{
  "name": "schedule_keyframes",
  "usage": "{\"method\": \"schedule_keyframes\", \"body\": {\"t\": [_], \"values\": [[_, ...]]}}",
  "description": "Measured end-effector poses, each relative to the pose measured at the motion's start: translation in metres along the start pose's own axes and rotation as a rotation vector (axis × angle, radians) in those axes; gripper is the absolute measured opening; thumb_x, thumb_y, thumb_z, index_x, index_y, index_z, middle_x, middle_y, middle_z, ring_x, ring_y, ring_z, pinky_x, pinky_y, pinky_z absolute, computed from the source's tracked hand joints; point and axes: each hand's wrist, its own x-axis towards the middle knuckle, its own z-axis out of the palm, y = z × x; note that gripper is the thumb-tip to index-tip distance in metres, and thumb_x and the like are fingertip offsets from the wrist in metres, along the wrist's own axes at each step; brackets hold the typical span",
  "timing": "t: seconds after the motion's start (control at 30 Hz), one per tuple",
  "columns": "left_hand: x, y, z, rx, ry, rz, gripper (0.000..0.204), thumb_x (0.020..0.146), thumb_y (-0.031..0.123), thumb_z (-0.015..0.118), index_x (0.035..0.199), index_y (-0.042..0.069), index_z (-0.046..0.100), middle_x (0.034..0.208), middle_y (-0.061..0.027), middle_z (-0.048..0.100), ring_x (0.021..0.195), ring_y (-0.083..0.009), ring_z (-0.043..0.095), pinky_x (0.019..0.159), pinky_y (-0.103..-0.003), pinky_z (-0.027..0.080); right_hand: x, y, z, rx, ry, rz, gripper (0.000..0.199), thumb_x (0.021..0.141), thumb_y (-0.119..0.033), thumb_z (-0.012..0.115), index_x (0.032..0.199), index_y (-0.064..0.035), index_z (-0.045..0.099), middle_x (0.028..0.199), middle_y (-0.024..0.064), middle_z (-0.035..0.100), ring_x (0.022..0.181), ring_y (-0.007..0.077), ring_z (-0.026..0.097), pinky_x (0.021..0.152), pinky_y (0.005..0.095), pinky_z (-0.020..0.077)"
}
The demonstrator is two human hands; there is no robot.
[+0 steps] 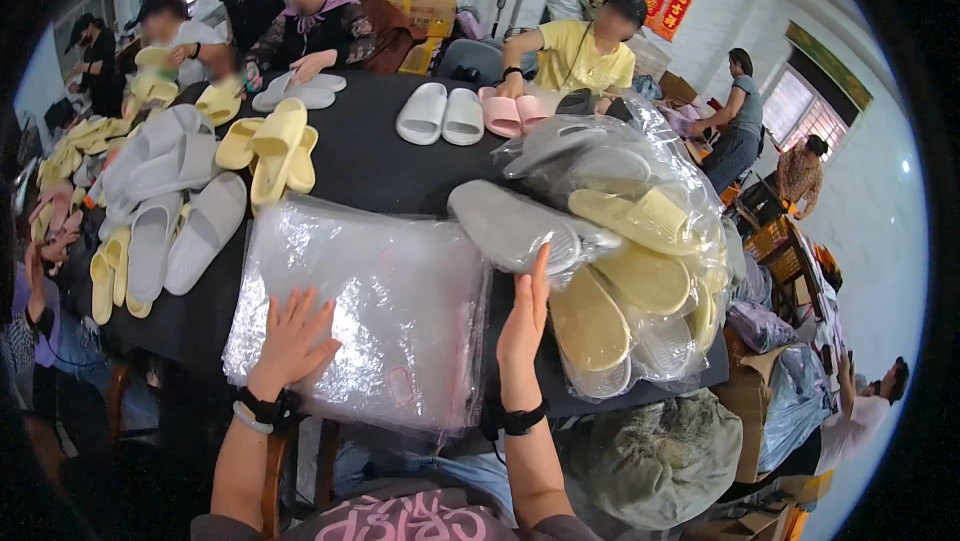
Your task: The person places pairs of yellow and white plastic slippers into clear plastic bags on a table. The person repeatedly picks up slippers, inserts them into bags, and sets the packaged pairs aside. Other people are visible in the background performing similar tasks.
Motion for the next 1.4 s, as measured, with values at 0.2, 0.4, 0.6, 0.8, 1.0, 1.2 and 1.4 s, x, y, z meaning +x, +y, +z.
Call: {"method": "schedule_keyframes", "body": {"t": [0.2,0.4,0.6,0.8,1.0,1.2,1.4], "values": [[0.000,0.001,-0.003,-0.034,0.055,0.009,0.066,0.090,0.058,0.054,0.144,0.020,0.047,0.151,-0.0202,0.036,0.143,-0.0399,0.027,0.114,-0.064,0.009,-0.016,-0.059,0.015,-0.349,-0.076,-0.257,0.055,0.105,-0.025,0.033,0.151,0.0034,0.025,0.159,0.0151,0.022,0.147,0.0257,0.020,0.119,0.0400,0.0156],[0.000,0.002,-0.007,-0.052,0.011,-0.025,0.067,0.091,0.058,0.053,0.146,0.022,0.044,0.154,-0.0199,0.032,0.145,-0.0398,0.023,0.115,-0.062,0.006,-0.043,-0.125,0.024,-0.861,-0.070,-0.569,0.051,0.104,-0.026,0.033,0.141,0.0083,0.043,0.150,0.0252,0.037,0.139,0.0375,0.036,0.116,0.0441,0.0216],[0.000,0.000,-0.003,-0.065,0.067,-0.022,0.067,0.089,0.059,0.054,0.144,0.021,0.048,0.154,-0.0184,0.032,0.144,-0.0396,0.025,0.113,-0.064,0.009,-0.067,-0.111,0.097,-1.078,-0.738,-0.688,0.053,0.084,-0.018,0.065,0.136,-0.0134,0.057,0.149,0.0239,0.037,0.140,0.0443,0.031,0.112,0.0568,0.0258],[-0.016,-0.023,0.021,-0.355,0.212,0.087,0.062,0.090,0.054,0.053,0.142,0.018,0.050,0.150,-0.0172,0.039,0.142,-0.0367,0.032,0.113,-0.062,0.016,-0.122,-0.047,0.132,-0.806,-1.082,-0.562,0.065,0.083,-0.025,0.072,0.143,-0.0215,0.048,0.154,0.0217,0.029,0.140,0.0438,0.032,0.109,0.0606,0.0277],[-0.019,-0.028,0.023,-0.296,0.227,0.057,0.060,0.091,0.050,0.054,0.140,0.017,0.051,0.150,-0.0167,0.041,0.141,-0.0356,0.033,0.113,-0.059,0.018,-0.059,-0.021,0.080,-0.990,-0.714,-0.456,0.078,0.084,-0.030,0.072,0.149,-0.0124,0.034,0.149,0.0240,0.035,0.134,0.0436,0.038,0.106,0.0546,0.0341],[-0.020,-0.031,0.025,-0.259,0.222,0.045,0.057,0.091,0.046,0.054,0.139,0.016,0.052,0.149,-0.0162,0.042,0.140,-0.0344,0.035,0.114,-0.057,0.019,-0.025,0.037,0.013,-0.764,-0.542,-0.071,0.068,0.081,-0.016,0.076,0.139,-0.0037,0.043,0.110,0.0175,0.061,0.102,0.0319,0.060,0.092,0.0403,0.0461],[-0.018,-0.032,0.019,-0.206,0.209,0.030,0.054,0.091,0.042,0.055,0.138,0.014,0.053,0.148,-0.0157,0.044,0.140,-0.0333,0.036,0.114,-0.055,0.021,-0.050,-0.004,0.002,-0.234,-0.550,0.212,0.048,0.083,0.000,0.072,0.127,-0.0033,0.051,0.095,0.0026,0.055,0.091,0.0095,0.055,0.080,0.0254,0.0470]]}}
